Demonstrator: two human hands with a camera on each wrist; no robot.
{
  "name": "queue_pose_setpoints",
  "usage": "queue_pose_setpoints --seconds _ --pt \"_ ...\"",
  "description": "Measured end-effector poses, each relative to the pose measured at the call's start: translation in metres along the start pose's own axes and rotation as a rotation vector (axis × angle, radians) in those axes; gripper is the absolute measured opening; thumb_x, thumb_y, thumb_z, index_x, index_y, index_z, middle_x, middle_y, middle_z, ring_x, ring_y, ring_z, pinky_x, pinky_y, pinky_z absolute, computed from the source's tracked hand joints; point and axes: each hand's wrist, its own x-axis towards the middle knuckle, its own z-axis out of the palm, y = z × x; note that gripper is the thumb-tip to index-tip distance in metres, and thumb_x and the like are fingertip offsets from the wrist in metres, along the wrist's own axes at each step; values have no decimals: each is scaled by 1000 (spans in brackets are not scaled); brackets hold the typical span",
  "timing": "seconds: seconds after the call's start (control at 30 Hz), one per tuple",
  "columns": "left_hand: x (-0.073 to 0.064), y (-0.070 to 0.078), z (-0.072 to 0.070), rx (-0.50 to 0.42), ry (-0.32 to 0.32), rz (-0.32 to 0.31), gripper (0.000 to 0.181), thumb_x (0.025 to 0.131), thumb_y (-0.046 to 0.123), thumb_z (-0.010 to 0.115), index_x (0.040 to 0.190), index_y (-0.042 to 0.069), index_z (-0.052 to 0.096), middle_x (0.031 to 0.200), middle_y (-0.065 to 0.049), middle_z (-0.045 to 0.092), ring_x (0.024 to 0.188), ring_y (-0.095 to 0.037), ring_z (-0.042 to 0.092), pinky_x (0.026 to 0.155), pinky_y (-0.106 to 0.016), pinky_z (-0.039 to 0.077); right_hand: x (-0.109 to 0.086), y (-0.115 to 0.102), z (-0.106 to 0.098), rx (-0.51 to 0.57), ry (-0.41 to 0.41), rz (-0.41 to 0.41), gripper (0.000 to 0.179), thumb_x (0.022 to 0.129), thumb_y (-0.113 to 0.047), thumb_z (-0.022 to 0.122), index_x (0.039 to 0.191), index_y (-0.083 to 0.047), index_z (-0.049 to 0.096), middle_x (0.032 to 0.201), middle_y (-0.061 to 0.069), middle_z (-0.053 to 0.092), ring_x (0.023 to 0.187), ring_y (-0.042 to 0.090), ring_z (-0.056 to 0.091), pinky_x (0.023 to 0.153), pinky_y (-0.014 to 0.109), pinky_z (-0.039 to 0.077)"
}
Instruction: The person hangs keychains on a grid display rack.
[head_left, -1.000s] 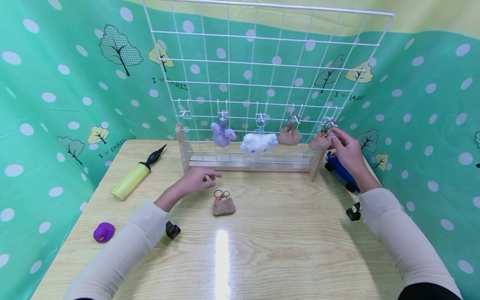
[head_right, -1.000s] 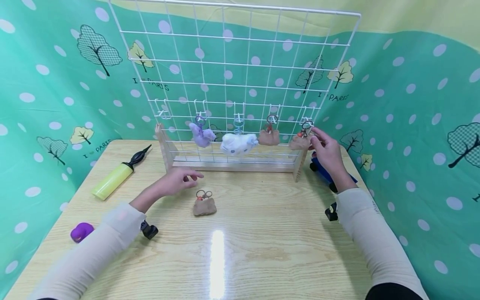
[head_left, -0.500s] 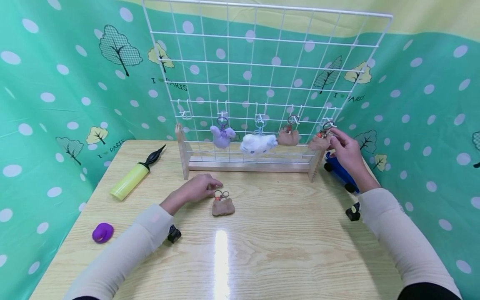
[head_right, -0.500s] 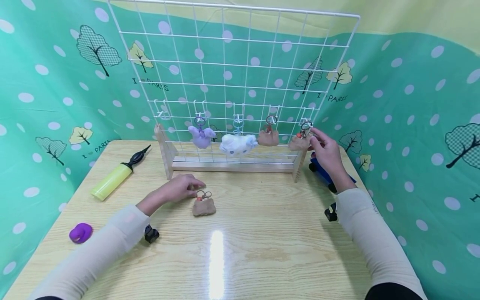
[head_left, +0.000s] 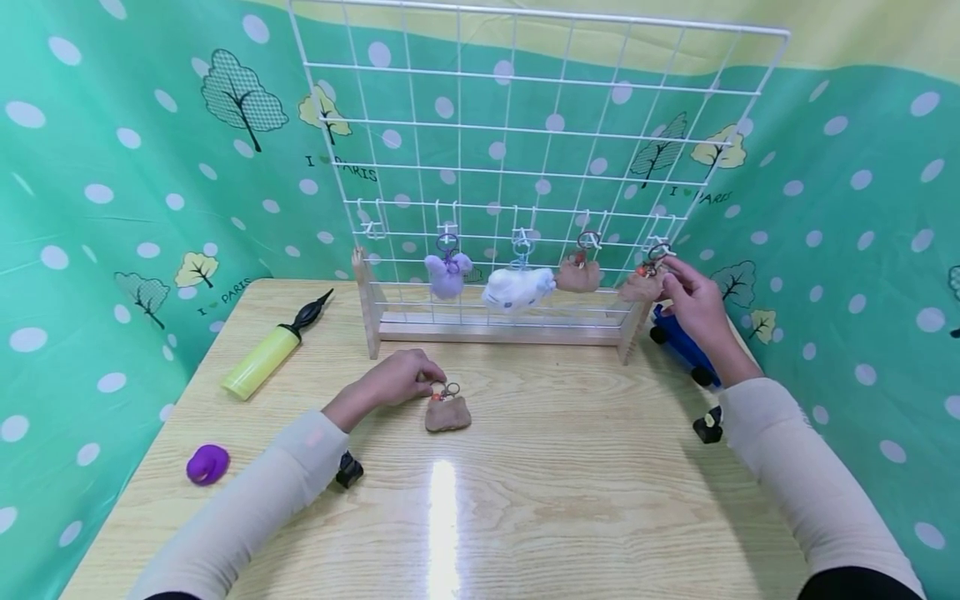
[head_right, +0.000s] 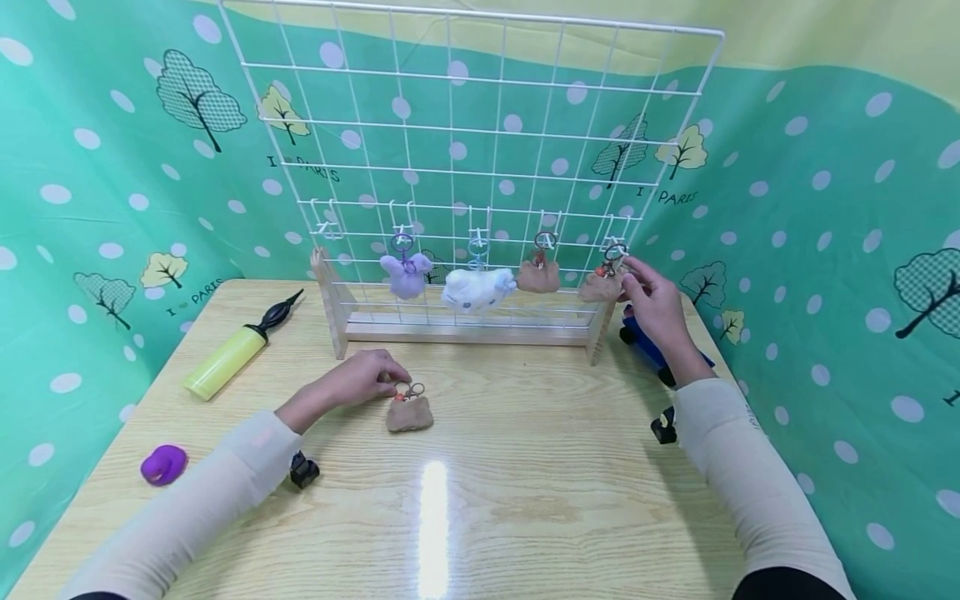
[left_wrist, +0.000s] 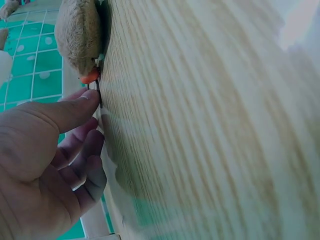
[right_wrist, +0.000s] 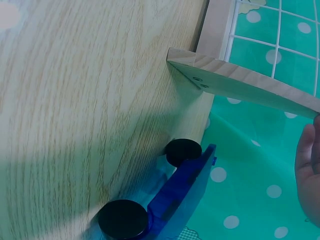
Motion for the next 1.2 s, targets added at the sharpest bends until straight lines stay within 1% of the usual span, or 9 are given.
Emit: queue_pose_setpoints --seconds 0.2,0.27,0.33,0.43,0.6,0.73,0.9,1.1,1.2 --pt "0 0 1 -59 13 -26 18 89 7 76 107 12 75 98 -1 73 91 -15 65 84 -34 58 0 0 0 -1 1 1 53 108 -45 41 157 -24 41 132 14 59 97 14 66 68 13 58" --pt "0 -1 2 -85 18 -34 18 89 6 76 106 13 73 95 -1 73 89 -13 66 83 -33 58 0 0 0 -2 -1 3 53 108 -45 40 157 -25 41 131 12 59 97 15 66 68 14 58" --pt "-1 -2 4 -102 21 -35 18 89 5 76 105 13 71 93 0 74 87 -12 67 82 -33 59 1 1 0 -4 -3 10 52 109 -45 40 157 -26 41 131 10 59 97 14 66 68 14 58" --pt "-2 -3 5 -122 28 -39 17 90 6 75 104 15 69 89 1 75 84 -10 68 80 -33 59 2 3 0 -4 -4 19 51 109 -45 39 157 -28 40 131 9 59 94 7 65 68 14 58" --pt "-3 -2 5 -127 41 -42 15 92 7 74 103 15 69 88 0 77 82 -10 70 79 -34 60 2 4 0 -1 2 18 50 109 -45 39 157 -30 41 129 8 59 91 2 63 68 14 58" --pt "-6 0 -1 -151 50 -65 16 92 7 73 105 15 70 89 -2 77 83 -12 71 79 -35 61 2 3 1 -3 5 13 50 109 -44 40 157 -29 41 126 4 60 91 3 64 68 14 58" --pt "-9 2 -9 -219 66 -81 17 94 6 71 109 15 70 93 -2 75 85 -13 69 77 -32 60 2 3 1 -9 3 12 51 109 -44 40 157 -28 41 129 8 59 90 2 64 68 14 58" --pt "-15 3 -19 -282 112 -104 18 96 10 69 113 17 72 94 -2 74 85 -13 67 73 -28 57 2 2 1 -8 0 19 51 109 -44 40 157 -28 40 132 11 58 89 -1 62 68 13 58" --pt "-18 4 -25 -318 134 -104 21 97 10 68 116 16 72 96 -4 74 87 -17 67 73 -28 58 1 2 0 -4 2 19 51 109 -44 40 157 -29 40 132 11 58 90 0 63 68 14 58"
